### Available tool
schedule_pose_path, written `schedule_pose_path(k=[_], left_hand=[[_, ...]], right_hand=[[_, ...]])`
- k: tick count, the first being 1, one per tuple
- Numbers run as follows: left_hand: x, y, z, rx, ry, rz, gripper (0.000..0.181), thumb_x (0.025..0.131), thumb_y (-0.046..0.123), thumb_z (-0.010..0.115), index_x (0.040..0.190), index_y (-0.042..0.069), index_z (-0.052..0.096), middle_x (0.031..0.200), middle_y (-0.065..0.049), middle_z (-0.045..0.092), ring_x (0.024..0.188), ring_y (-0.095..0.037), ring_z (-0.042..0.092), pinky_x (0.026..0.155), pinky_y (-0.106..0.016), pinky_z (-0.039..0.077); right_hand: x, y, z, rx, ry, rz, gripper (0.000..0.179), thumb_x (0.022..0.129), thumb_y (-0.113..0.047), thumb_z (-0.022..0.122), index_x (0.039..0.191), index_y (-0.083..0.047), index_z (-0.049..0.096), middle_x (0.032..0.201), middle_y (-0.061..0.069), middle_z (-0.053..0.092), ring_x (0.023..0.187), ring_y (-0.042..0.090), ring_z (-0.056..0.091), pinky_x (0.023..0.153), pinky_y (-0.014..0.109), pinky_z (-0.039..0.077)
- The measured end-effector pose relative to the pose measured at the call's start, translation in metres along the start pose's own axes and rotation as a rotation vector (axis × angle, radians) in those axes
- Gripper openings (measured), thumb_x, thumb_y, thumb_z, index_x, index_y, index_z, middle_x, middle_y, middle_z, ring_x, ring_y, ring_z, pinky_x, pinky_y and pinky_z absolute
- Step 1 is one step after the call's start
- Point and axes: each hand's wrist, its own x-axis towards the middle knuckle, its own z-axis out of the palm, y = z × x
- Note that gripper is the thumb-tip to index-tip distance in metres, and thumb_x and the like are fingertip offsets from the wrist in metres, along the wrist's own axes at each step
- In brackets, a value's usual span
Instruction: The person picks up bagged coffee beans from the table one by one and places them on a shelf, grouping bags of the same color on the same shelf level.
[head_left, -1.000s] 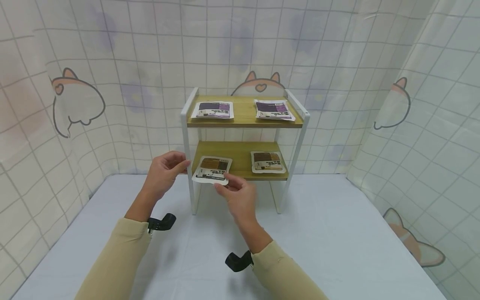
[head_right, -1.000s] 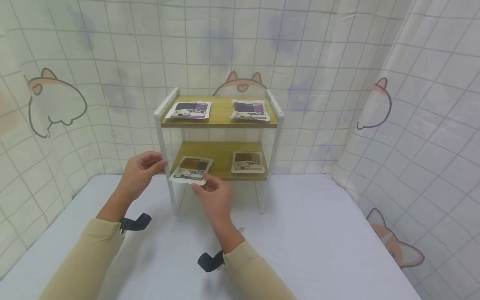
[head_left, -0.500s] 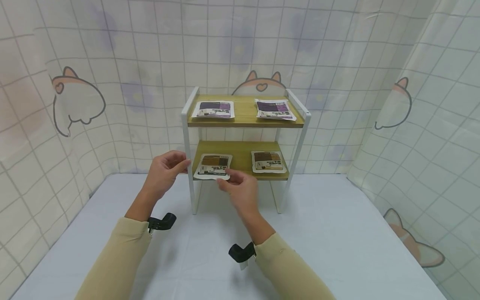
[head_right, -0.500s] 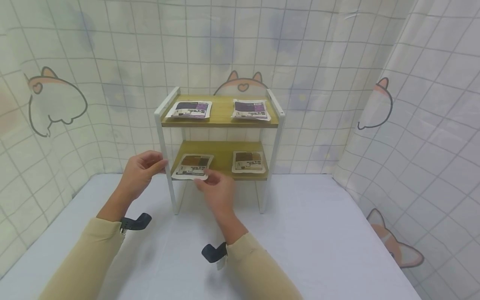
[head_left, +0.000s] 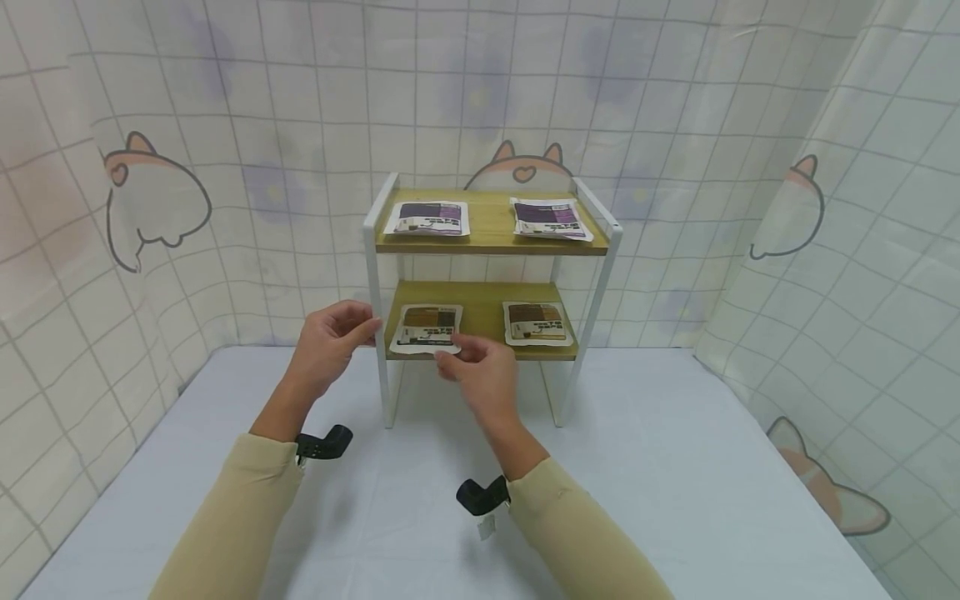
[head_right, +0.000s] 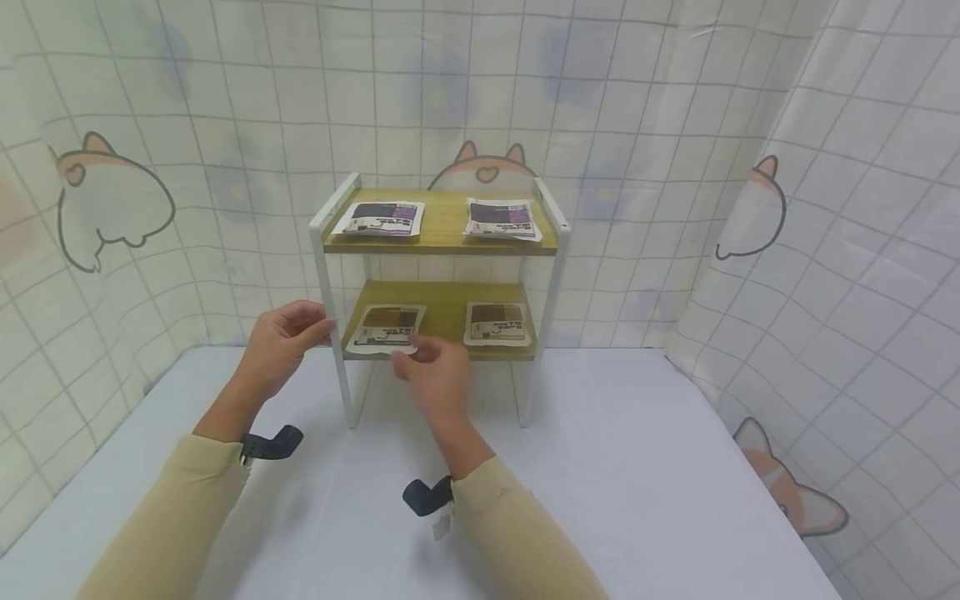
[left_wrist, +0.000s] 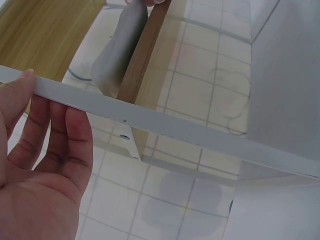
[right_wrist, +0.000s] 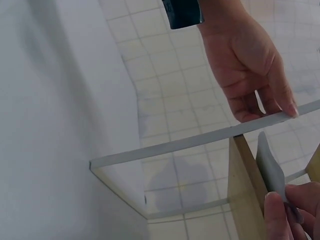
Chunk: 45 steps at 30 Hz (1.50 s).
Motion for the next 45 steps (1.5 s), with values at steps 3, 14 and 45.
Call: schedule_pose_path(k=[3,14,45], left_hand=[[0.0,0.0,0.0,-0.004,0.0,0.006,0.032,0.099,0.032,0.069,0.117,0.004,0.068,0.12,-0.018,0.07,0.1,-0.02,0.071,0.088,-0.02,0.058],[0.0,-0.001,-0.001,0.0,0.001,0.008,0.033,0.099,0.032,0.069,0.117,0.004,0.068,0.119,-0.019,0.07,0.097,-0.018,0.071,0.088,-0.019,0.058],[-0.003,0.0,0.002,0.022,0.021,0.012,0.035,0.1,0.031,0.069,0.119,0.001,0.067,0.116,-0.017,0.07,0.097,-0.017,0.07,0.087,-0.017,0.057]], right_hand=[[0.001,-0.001,0.001,0.005,0.01,0.001,0.031,0.082,-0.007,0.086,0.111,0.0,0.077,0.086,0.018,0.074,0.071,0.017,0.076,0.071,0.03,0.064],[0.006,0.0,0.004,0.026,0.023,0.013,0.027,0.081,-0.006,0.086,0.106,0.001,0.077,0.085,0.016,0.075,0.069,0.018,0.076,0.069,0.03,0.064],[-0.005,0.01,-0.003,0.149,-0.018,-0.011,0.026,0.084,-0.003,0.083,0.108,0.002,0.076,0.097,0.022,0.077,0.074,0.019,0.077,0.072,0.033,0.064]])
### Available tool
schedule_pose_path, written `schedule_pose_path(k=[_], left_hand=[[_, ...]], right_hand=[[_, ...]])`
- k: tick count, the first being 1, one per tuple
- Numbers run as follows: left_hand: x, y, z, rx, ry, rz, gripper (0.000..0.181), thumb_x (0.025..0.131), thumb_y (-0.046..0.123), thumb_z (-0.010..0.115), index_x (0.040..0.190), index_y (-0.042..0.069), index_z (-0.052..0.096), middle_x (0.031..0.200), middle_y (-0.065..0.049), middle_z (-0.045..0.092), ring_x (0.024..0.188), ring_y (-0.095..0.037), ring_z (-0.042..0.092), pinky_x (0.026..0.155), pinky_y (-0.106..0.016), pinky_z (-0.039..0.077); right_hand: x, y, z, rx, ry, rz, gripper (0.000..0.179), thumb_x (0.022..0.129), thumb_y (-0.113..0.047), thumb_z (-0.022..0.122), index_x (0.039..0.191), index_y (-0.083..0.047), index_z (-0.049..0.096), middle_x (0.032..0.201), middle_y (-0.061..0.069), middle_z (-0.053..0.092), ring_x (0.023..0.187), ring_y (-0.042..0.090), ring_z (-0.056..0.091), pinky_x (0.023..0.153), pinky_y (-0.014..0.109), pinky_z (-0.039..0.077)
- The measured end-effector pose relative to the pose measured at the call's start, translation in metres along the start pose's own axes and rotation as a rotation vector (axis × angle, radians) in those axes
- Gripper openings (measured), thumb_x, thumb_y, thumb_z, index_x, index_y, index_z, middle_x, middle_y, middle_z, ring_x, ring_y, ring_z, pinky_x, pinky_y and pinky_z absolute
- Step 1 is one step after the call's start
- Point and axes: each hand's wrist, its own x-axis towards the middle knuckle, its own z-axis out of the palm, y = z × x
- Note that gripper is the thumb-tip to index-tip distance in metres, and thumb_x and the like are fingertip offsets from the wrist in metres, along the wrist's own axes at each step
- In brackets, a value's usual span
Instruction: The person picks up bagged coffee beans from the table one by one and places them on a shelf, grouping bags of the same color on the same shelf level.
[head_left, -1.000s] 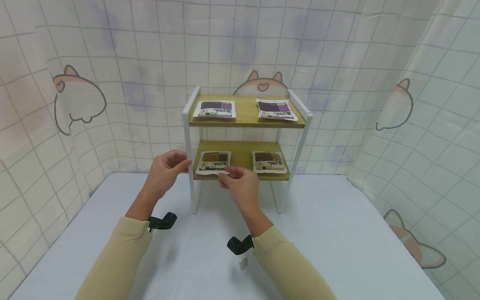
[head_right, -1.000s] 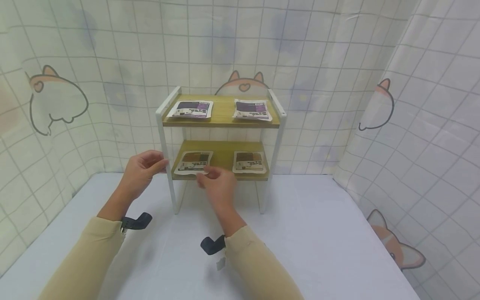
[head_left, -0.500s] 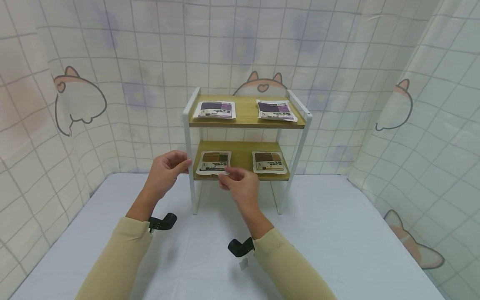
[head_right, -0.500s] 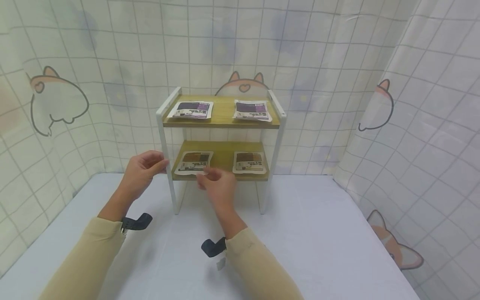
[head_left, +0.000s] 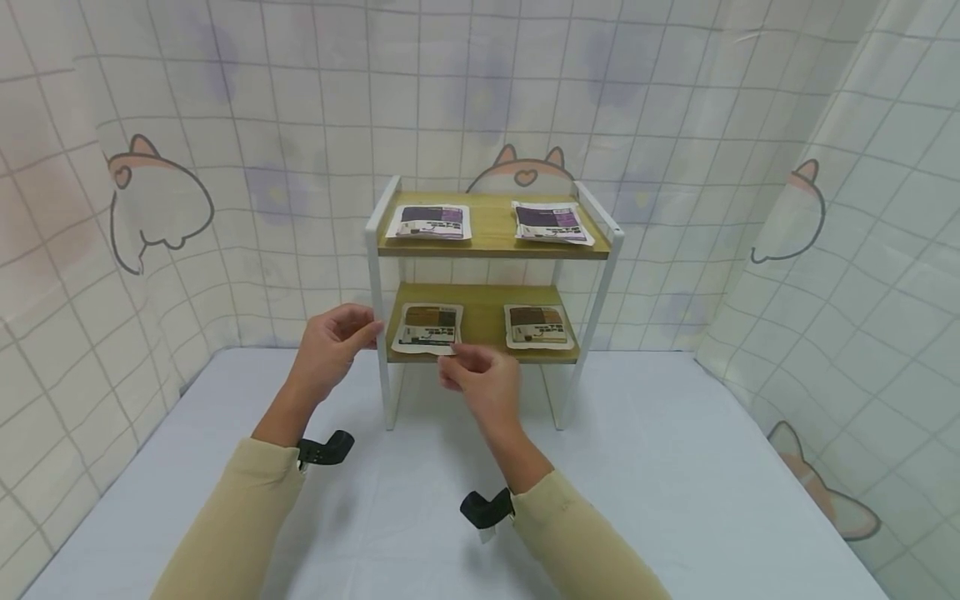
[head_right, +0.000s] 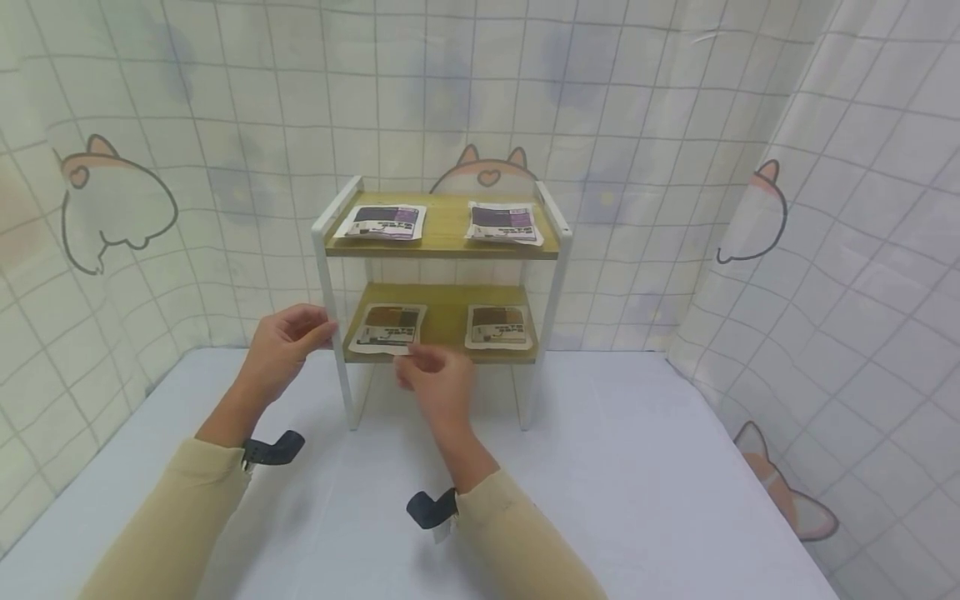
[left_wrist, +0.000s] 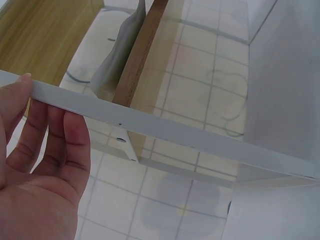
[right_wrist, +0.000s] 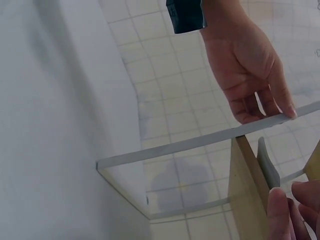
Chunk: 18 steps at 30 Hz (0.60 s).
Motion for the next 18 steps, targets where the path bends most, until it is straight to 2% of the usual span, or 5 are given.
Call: schedule_pose_path(k=[8,15,16,18], left_hand=[[-0.007,-0.003,0.006,0.044,0.035,0.015,0.033,0.099,0.035,0.069,0.117,0.007,0.069,0.113,-0.013,0.072,0.095,-0.021,0.069,0.087,-0.016,0.055],[-0.016,-0.006,0.011,0.094,0.044,0.005,0.03,0.101,0.03,0.067,0.121,0.008,0.066,0.114,-0.012,0.07,0.1,-0.023,0.067,0.104,-0.043,0.054],[-0.018,-0.006,0.011,0.11,0.049,0.006,0.03,0.101,0.031,0.066,0.122,0.008,0.066,0.115,-0.011,0.07,0.102,-0.023,0.066,0.104,-0.043,0.054],[-0.021,-0.007,0.012,0.14,0.058,0.009,0.032,0.102,0.033,0.065,0.124,0.009,0.065,0.116,-0.01,0.069,0.105,-0.022,0.066,0.101,-0.035,0.056]], right_hand=[[-0.008,0.001,-0.007,0.012,-0.001,-0.034,0.026,0.084,-0.004,0.083,0.108,0.001,0.076,0.097,0.022,0.076,0.076,0.018,0.077,0.073,0.032,0.064],[-0.016,-0.002,-0.012,-0.009,0.001,-0.036,0.026,0.084,-0.008,0.084,0.108,-0.001,0.077,0.094,0.017,0.076,0.076,0.018,0.076,0.074,0.033,0.064],[-0.017,-0.002,-0.012,-0.013,-0.002,-0.038,0.025,0.084,-0.008,0.084,0.108,-0.001,0.076,0.094,0.016,0.076,0.076,0.018,0.076,0.074,0.033,0.064],[-0.019,-0.004,-0.014,-0.02,-0.006,-0.043,0.026,0.085,-0.009,0.084,0.108,-0.002,0.076,0.094,0.015,0.077,0.077,0.018,0.077,0.074,0.033,0.064]])
